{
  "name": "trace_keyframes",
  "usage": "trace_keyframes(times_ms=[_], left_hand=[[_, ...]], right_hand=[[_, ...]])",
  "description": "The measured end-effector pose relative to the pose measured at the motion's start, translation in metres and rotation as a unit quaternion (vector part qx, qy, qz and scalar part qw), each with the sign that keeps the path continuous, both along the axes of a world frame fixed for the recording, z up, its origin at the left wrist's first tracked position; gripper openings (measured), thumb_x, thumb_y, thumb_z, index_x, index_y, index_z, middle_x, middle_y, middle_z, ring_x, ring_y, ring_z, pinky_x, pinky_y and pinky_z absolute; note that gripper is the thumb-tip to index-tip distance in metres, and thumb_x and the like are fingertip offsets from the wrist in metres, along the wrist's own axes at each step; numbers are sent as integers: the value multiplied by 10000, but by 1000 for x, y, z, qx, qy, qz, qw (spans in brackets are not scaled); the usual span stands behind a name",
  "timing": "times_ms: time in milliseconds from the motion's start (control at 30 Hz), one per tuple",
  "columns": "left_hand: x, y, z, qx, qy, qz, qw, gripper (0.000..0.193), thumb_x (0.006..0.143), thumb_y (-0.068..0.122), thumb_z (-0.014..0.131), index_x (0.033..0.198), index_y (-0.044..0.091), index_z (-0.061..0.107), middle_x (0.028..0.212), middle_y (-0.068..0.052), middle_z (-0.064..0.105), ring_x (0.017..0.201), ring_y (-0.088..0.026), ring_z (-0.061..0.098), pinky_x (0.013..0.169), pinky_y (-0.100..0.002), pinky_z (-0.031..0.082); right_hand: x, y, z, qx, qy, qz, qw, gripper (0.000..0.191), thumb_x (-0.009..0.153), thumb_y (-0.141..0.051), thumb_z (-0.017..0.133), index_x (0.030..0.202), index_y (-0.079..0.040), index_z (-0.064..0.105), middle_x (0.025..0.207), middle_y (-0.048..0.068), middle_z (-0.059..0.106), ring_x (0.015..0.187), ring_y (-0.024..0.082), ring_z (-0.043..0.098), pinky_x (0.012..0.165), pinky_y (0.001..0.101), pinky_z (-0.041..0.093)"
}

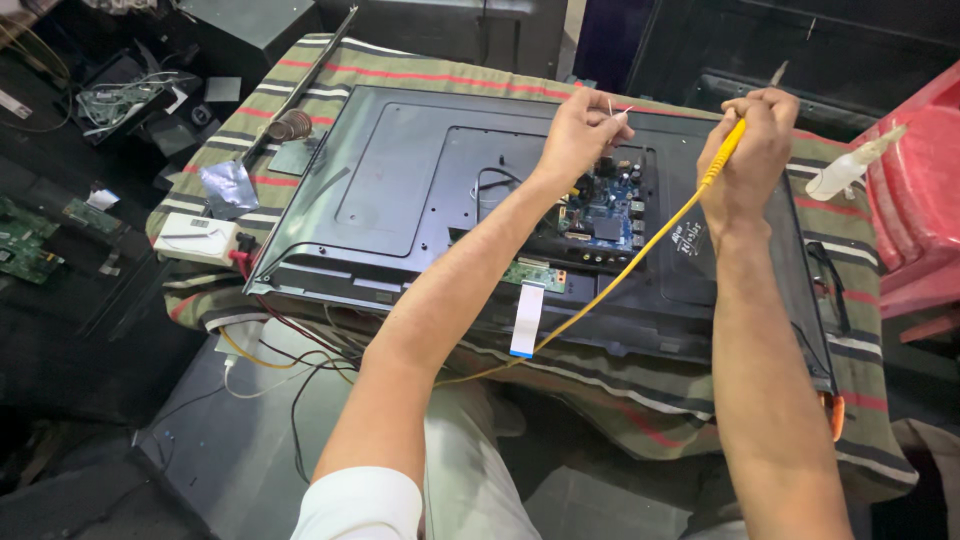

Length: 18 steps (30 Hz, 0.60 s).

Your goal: The person solders small components onto a white panel using a soldering iron and solder wire. They then flip the panel, work on a circuit board inside a black casing, and use a multimeter to test connections.

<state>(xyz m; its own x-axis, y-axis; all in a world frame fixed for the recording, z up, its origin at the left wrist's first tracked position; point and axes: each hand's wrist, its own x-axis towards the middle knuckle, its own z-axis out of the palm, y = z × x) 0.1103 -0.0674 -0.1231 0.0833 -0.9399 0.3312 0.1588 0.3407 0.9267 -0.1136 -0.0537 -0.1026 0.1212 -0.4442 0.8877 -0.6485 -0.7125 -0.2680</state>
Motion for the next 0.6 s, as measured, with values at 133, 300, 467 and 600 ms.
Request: trace_keyframes(times_ms=[133, 300, 467, 600], left_hand=[[4, 2, 4, 68, -22, 12, 997, 136, 964, 104, 710, 999, -3, 634, 821, -87, 778, 703, -92, 728, 563, -248, 554], [6, 5, 6, 46, 7, -6, 999, 147, 959, 145, 710, 933, 2, 730, 796, -50, 760, 630, -71, 638, 542, -235, 515], [7, 1, 0, 44, 25, -18, 999, 178, 972, 160, 722, 953, -13, 757, 712, -8, 669, 601, -67, 588, 524, -239, 479], [7, -1, -4, 28, 29, -22, 999, 167, 950, 151, 730, 1002, -4, 762, 723, 10, 667, 614, -53, 587, 514, -230, 466]], right_hand=[[-1, -1, 4, 25, -23, -1, 999, 90, 1074, 17, 677, 1004, 63, 645, 1194, 199, 585, 978, 328, 653, 867, 415, 543], [2, 23, 27, -22, -57, 42, 997, 83, 1084, 47, 658, 1160, 53, 692, 1159, 169, 662, 978, 268, 698, 877, 354, 583], [13, 76, 43, 103, -216, 164, 957, 172, 1191, 12, 605, 1340, 26, 691, 1224, 127, 753, 890, 129, 718, 761, 240, 590], [11, 105, 41, 125, -223, 198, 946, 217, 1057, 28, 561, 1272, 31, 591, 1192, 107, 671, 851, 106, 685, 749, 217, 600]])
